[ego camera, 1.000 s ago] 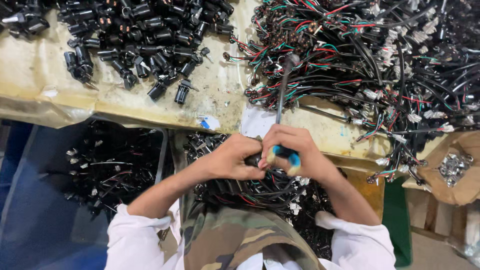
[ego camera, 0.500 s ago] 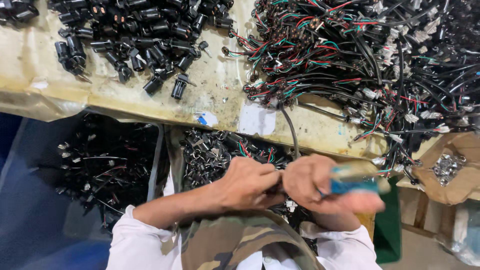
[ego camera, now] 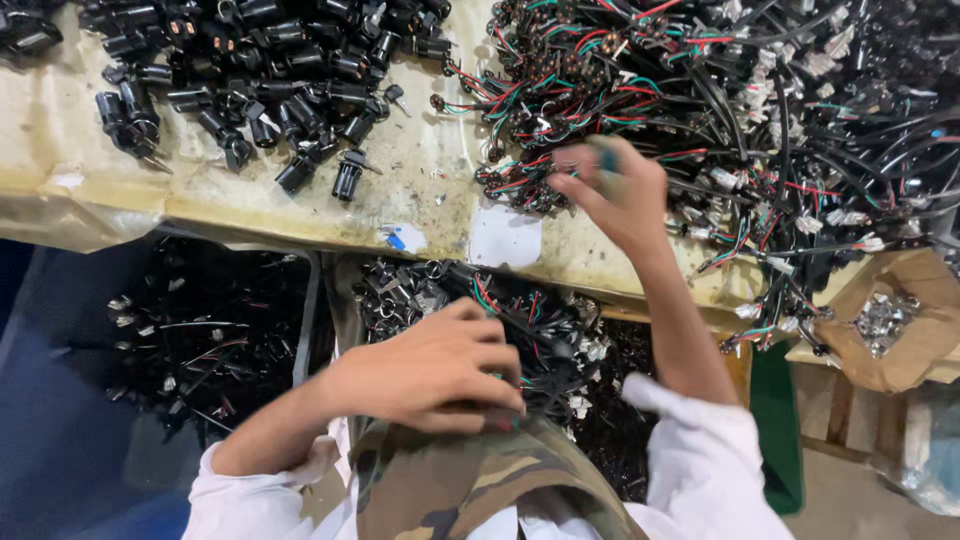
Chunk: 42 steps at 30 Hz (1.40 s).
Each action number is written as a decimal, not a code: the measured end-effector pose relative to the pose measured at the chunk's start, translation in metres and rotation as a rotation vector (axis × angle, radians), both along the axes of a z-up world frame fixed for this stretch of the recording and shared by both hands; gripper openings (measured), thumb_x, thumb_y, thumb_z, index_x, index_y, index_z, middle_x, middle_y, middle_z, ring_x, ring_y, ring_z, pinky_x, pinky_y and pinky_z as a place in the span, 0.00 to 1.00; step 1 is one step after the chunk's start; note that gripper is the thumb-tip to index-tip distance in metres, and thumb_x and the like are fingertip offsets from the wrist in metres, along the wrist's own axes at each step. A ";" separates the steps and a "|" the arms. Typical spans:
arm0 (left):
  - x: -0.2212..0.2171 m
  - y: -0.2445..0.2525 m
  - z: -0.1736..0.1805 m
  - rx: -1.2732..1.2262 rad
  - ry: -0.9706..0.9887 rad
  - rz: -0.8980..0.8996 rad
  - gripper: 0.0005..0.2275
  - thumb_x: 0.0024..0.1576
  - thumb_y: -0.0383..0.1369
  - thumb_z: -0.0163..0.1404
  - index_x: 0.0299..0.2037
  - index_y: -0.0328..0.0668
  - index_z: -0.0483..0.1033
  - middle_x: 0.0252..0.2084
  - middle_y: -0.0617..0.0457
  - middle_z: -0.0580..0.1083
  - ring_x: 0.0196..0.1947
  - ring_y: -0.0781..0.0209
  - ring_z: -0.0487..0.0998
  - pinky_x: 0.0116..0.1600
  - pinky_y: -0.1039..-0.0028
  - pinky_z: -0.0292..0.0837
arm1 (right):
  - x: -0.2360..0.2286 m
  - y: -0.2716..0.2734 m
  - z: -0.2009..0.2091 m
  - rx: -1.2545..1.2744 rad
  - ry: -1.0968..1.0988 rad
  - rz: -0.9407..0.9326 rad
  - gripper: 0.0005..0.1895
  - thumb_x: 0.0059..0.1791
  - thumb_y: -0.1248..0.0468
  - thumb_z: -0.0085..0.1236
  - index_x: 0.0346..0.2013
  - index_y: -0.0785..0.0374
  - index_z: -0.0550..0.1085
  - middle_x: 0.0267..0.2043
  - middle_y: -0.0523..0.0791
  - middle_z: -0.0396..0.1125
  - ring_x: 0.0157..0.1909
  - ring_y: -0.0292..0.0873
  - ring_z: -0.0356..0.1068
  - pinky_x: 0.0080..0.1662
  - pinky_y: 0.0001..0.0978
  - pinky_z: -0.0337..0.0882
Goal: The person repeatedly picks up black cylindrical components and wire bundles from a table, uses pliers to manipulate the wires, and places the assembled units into a bin below. The process is continuous and repetitive throughout the clip.
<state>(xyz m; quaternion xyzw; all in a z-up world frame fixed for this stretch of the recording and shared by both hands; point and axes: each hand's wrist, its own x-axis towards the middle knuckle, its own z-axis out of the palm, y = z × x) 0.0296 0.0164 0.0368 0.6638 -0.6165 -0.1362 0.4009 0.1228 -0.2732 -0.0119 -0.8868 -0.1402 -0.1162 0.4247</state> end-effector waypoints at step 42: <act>0.023 -0.046 -0.075 -0.285 0.269 0.358 0.12 0.46 0.36 0.67 0.32 0.43 0.77 0.27 0.50 0.74 0.27 0.53 0.77 0.33 0.67 0.70 | -0.068 0.020 0.065 0.106 0.176 0.670 0.13 0.40 0.68 0.64 0.37 0.65 0.74 0.37 0.46 0.69 0.40 0.45 0.74 0.42 0.33 0.73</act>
